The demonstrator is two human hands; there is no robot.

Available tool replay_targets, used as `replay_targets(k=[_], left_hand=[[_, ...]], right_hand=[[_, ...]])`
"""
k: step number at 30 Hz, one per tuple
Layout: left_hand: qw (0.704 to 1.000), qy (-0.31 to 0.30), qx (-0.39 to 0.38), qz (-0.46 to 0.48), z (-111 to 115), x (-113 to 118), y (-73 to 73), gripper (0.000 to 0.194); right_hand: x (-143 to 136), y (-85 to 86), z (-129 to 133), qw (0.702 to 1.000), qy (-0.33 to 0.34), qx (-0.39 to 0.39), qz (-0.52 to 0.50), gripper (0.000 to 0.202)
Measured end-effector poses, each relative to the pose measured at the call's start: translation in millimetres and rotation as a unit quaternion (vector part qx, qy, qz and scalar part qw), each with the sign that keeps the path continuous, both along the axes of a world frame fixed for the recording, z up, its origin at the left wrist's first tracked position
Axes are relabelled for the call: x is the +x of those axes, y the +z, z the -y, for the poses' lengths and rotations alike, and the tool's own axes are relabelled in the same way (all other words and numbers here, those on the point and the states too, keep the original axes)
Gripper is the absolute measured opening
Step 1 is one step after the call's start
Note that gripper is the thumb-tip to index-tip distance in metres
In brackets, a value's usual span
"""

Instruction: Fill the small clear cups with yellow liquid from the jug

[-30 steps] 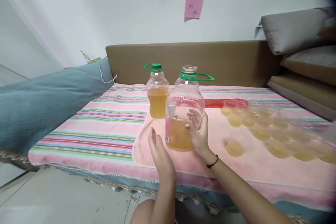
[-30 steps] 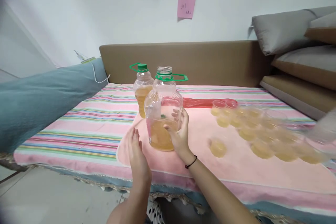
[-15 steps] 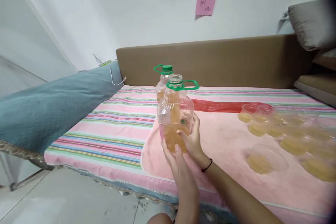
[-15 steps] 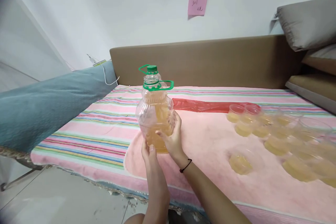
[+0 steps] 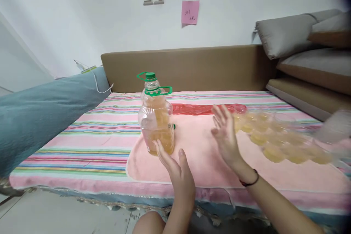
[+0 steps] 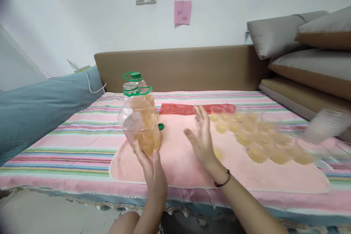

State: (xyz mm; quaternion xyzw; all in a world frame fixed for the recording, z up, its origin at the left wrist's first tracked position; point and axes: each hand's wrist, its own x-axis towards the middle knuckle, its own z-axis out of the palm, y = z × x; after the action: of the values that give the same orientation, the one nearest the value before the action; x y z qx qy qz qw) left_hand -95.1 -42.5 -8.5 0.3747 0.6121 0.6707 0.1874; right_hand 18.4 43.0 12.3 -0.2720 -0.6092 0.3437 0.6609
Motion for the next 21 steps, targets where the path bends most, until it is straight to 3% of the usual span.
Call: replay_targets(k=[4,6,9,14,21], left_hand=[[0.992,-0.121,0.037,-0.022,-6,19,-10.1,0.06],[0.982,-0.188,0.015,-0.018,-11,30,-17.4,0.05],[0.964,-0.255,-0.056,0.044,-20,48,-28.8,0.042],[0.936,-0.3,-0.132,0.126,-30,74,-39.0,0.043],[0.924,-0.325,-0.135,0.148,-37,95,-37.2,0.038]], right_hand=[[86,7.6,19,0.997,-0.072,0.005,-0.019,0.052],[120,-4.8,27,0.995,-0.083,-0.052,-0.024,0.05],[150,-36.4,36,0.985,-0.067,-0.159,-0.021,0.053],[147,-78.4,49,0.953,-0.002,-0.297,-0.057,0.057],[128,-81.0,65,0.911,0.06,-0.386,-0.131,0.059]])
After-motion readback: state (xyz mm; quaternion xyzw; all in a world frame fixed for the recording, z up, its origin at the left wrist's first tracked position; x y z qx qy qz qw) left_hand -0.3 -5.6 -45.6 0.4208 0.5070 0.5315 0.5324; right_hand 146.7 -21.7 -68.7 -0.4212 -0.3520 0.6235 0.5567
